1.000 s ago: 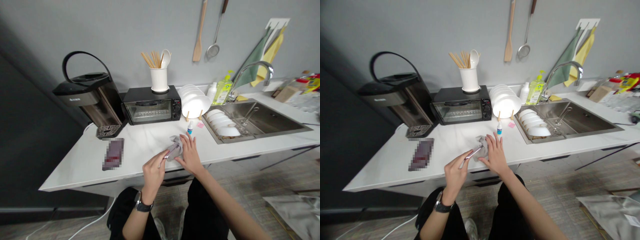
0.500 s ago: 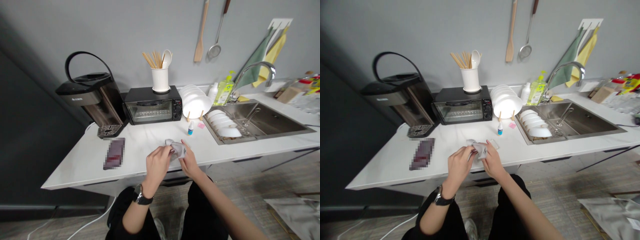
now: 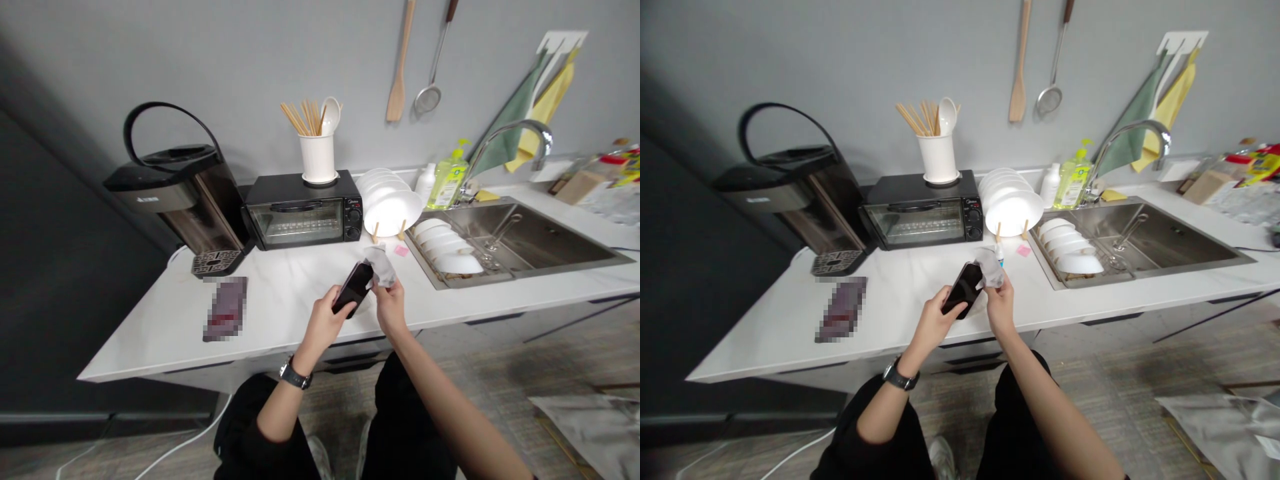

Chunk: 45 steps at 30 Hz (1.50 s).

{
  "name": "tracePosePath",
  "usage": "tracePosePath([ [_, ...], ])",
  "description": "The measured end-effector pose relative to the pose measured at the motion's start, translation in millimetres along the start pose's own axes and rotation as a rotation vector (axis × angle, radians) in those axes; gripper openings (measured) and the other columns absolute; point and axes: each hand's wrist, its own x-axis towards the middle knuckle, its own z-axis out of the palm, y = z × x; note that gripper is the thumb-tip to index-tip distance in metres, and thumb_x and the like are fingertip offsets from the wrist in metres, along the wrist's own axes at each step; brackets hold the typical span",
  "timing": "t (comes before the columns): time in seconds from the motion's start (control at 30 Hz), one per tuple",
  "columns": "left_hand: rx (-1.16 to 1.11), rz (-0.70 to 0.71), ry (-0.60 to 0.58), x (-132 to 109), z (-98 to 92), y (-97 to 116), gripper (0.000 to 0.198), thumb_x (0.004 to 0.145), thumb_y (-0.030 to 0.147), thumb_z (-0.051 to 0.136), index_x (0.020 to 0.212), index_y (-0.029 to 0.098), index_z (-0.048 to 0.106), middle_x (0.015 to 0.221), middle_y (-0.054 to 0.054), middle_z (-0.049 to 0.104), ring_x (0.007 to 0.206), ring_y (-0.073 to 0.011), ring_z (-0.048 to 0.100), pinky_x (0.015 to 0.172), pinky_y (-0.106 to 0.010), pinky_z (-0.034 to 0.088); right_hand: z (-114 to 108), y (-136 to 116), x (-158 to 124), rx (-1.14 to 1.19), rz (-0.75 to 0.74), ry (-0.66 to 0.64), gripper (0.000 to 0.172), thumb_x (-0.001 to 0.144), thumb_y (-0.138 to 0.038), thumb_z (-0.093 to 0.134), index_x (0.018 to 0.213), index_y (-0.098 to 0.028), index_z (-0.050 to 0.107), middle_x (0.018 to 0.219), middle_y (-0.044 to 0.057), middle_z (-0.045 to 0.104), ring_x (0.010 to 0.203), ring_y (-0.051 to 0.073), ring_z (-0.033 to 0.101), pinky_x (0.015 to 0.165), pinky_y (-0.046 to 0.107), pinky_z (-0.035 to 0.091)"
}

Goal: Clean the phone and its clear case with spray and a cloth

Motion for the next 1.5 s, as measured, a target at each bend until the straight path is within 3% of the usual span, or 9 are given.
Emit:
tracePosePath([
  [0.23,0.478,0.181,-0.078,-9,-17.0,1,0.016,0.100,0.028,0.063,0.115,0.027,0.067,0.086,-0.002,0.078,0.071,-0.0214,0.074,0.064,-0.025,0.046,-15,-23,-2,-0.495,-0.335,-0.291,0.053,0.083,-0.014,0.048,0.135,-0.016,0.057,0.139,0.017,0.058,0.133,0.033,0.054,0.113,0.051,0.045],
  [0.37,0.492,0.119,0.088,-8,-16.1,4,0.020,0.095,0.030,0.071,0.113,0.025,0.065,0.088,-0.003,0.080,0.074,-0.0226,0.076,0.065,-0.026,0.050,-9,-39,-10,-0.715,-0.407,-0.420,0.063,0.071,-0.007,0.050,0.133,-0.015,0.057,0.138,0.018,0.056,0.132,0.036,0.051,0.114,0.054,0.044],
  [0.53,0.492,0.092,0.185,-10,-8.3,7,0.017,0.088,0.015,0.071,0.102,0.023,0.064,0.072,0.002,0.075,0.062,-0.0194,0.073,0.059,-0.024,0.048,4,-38,-31,-0.625,-0.520,-0.546,0.083,0.071,-0.011,0.048,0.152,-0.013,0.034,0.142,0.019,0.054,0.136,0.035,0.048,0.123,0.066,0.028],
  [0.67,0.383,0.164,0.327,-13,-6.6,10,0.007,0.091,0.022,0.071,0.095,0.022,0.065,0.082,0.000,0.078,0.072,-0.0165,0.075,0.065,-0.021,0.052,5,-41,-38,-0.586,-0.482,-0.466,0.079,0.070,-0.008,0.047,0.148,-0.015,0.036,0.131,0.018,0.057,0.128,0.035,0.053,0.120,0.066,0.033],
  [0.83,0.402,0.198,0.345,-14,-9.5,16,0.019,0.092,0.024,0.068,0.074,0.019,0.065,0.061,0.000,0.069,0.055,-0.0151,0.067,0.057,-0.022,0.050,9,-49,-36,-0.496,-0.537,-0.479,0.083,0.071,-0.011,0.050,0.151,-0.019,0.032,0.141,0.017,0.051,0.132,0.037,0.049,0.117,0.067,0.034],
  [0.93,0.355,0.246,0.426,-15,-13.0,20,0.011,0.092,0.028,0.071,0.086,0.020,0.068,0.075,0.000,0.075,0.065,-0.0141,0.070,0.065,-0.021,0.052,10,-46,-32,-0.498,-0.476,-0.429,0.074,0.069,-0.008,0.049,0.142,-0.018,0.042,0.125,0.017,0.056,0.120,0.036,0.054,0.105,0.060,0.047],
  [1.13,0.402,0.304,0.303,-13,-17.1,19,0.014,0.087,0.010,0.063,0.078,0.020,0.061,0.068,-0.001,0.071,0.062,-0.0161,0.067,0.060,-0.023,0.047,12,-52,-40,-0.291,-0.471,-0.412,0.064,0.082,-0.016,0.051,0.146,-0.020,0.042,0.139,0.017,0.053,0.128,0.034,0.053,0.109,0.057,0.044],
  [1.3,0.252,0.140,0.480,-7,-14.3,27,0.034,0.085,0.027,0.079,0.111,0.022,0.059,0.094,-0.002,0.075,0.086,-0.0195,0.074,0.077,-0.028,0.055,14,-39,-31,-0.036,-0.145,-0.286,0.031,0.099,-0.033,0.054,0.127,-0.022,0.060,0.113,0.009,0.069,0.104,0.027,0.066,0.096,0.044,0.052],
  [1.5,-0.052,0.144,0.381,4,-3.8,39,0.057,0.088,0.033,0.078,0.135,0.023,0.048,0.121,-0.008,0.069,0.106,-0.0197,0.069,0.090,-0.031,0.056,51,-41,-27,0.584,0.376,0.030,0.041,0.090,-0.058,0.068,0.108,-0.021,0.069,0.100,0.006,0.075,0.093,0.024,0.071,0.090,0.042,0.056],
])
